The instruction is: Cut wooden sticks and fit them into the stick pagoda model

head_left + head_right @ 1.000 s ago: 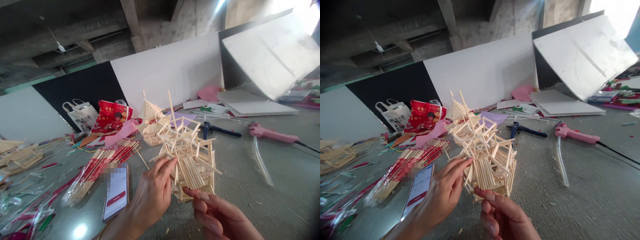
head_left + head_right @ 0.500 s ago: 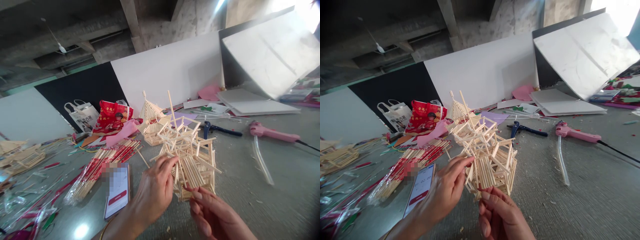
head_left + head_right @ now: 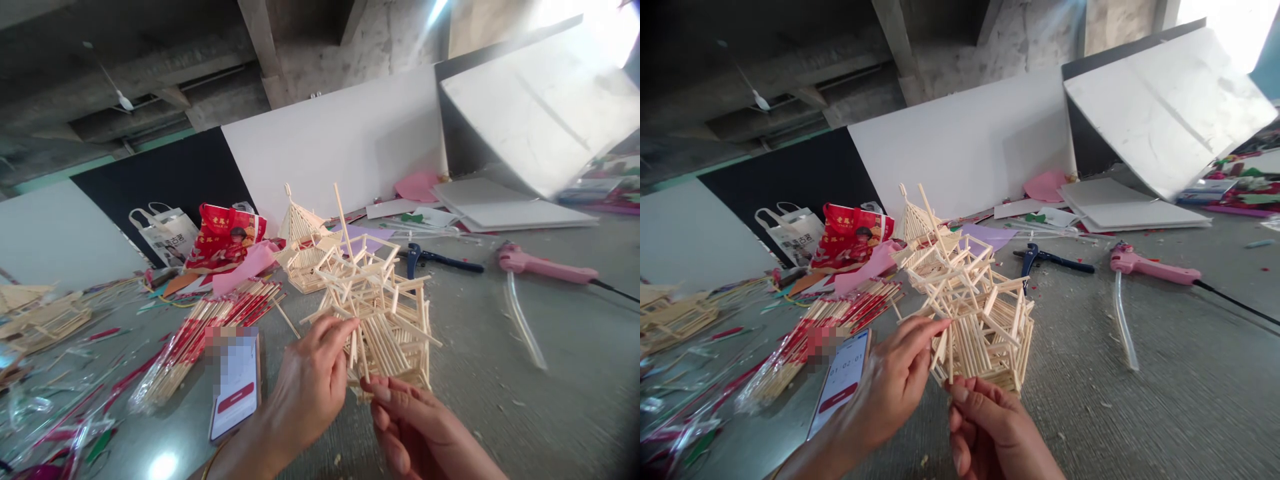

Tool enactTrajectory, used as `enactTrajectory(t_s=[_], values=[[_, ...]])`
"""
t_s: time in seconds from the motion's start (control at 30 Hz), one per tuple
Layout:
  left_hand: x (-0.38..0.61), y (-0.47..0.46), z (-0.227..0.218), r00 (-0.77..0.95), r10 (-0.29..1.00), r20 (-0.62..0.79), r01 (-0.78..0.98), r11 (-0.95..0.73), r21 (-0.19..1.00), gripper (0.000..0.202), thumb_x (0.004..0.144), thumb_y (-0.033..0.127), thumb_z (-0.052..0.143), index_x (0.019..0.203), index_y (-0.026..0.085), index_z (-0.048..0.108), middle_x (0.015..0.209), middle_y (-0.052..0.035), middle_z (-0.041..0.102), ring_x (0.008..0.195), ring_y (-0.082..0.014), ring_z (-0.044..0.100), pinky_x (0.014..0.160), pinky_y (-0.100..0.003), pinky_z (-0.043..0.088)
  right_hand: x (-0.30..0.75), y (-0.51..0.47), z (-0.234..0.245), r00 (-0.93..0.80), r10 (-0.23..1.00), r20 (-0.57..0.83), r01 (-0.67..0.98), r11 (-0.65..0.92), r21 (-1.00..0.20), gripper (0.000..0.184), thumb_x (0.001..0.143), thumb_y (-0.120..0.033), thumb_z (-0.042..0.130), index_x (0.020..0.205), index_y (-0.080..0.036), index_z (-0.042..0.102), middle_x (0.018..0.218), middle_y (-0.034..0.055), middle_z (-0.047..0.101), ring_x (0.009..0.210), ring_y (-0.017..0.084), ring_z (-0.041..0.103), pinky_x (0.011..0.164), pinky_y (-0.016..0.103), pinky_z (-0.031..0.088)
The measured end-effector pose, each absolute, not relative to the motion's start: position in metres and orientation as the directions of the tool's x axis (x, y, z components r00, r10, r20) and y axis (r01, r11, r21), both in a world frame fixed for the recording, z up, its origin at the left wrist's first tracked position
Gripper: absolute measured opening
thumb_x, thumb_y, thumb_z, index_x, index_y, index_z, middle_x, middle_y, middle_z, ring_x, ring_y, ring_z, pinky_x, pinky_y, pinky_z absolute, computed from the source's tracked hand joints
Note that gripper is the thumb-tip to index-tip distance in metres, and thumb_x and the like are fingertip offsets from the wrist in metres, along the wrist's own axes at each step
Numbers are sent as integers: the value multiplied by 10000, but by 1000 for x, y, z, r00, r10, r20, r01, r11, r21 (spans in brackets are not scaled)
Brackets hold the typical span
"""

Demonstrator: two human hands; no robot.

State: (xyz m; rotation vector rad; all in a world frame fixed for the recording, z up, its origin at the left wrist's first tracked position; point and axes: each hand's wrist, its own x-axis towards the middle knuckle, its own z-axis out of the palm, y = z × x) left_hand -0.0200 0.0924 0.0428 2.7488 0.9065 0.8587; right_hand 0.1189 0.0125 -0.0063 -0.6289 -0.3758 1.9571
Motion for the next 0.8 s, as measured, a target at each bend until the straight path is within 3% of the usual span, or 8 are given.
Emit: enactTrajectory(t_s=[0.4, 0.6, 0.8], values=[[-20, 93, 44, 639, 565, 522, 481, -823, 303, 482, 826, 26, 376, 1274, 190, 448, 1114, -76, 608, 1008, -166, 580, 852, -317, 504, 116, 18, -15, -405, 886, -223, -732, -461, -502, 333, 813, -398, 629, 685, -122, 492, 423, -28, 497, 287, 40, 425, 288, 90, 299], [-20, 93, 44, 669, 582, 462, 515, -811, 277, 509, 829, 29, 365, 1287, 226, 464, 1111, -79, 591, 977, -171, 600, 825, -322, 523, 118, 15, -5, -411, 879, -243, -704, -475, -528, 324, 897, -353, 532, 678, -120, 479, 425, -23, 501, 308, 35, 439, 313, 83, 304], [-22, 94, 42, 680, 572, 458, 521, -817, 247, 486, 841, 47, 368, 1288, 207, 472, 1105, -84, 601, 959, -171, 612, 820, -317, 525, 117, 13, -6, -391, 898, -199, -734, -435, -521, 342, 846, -394, 599, 670, -120, 495, 411, -25, 499, 300, 41, 437, 303, 90, 299]])
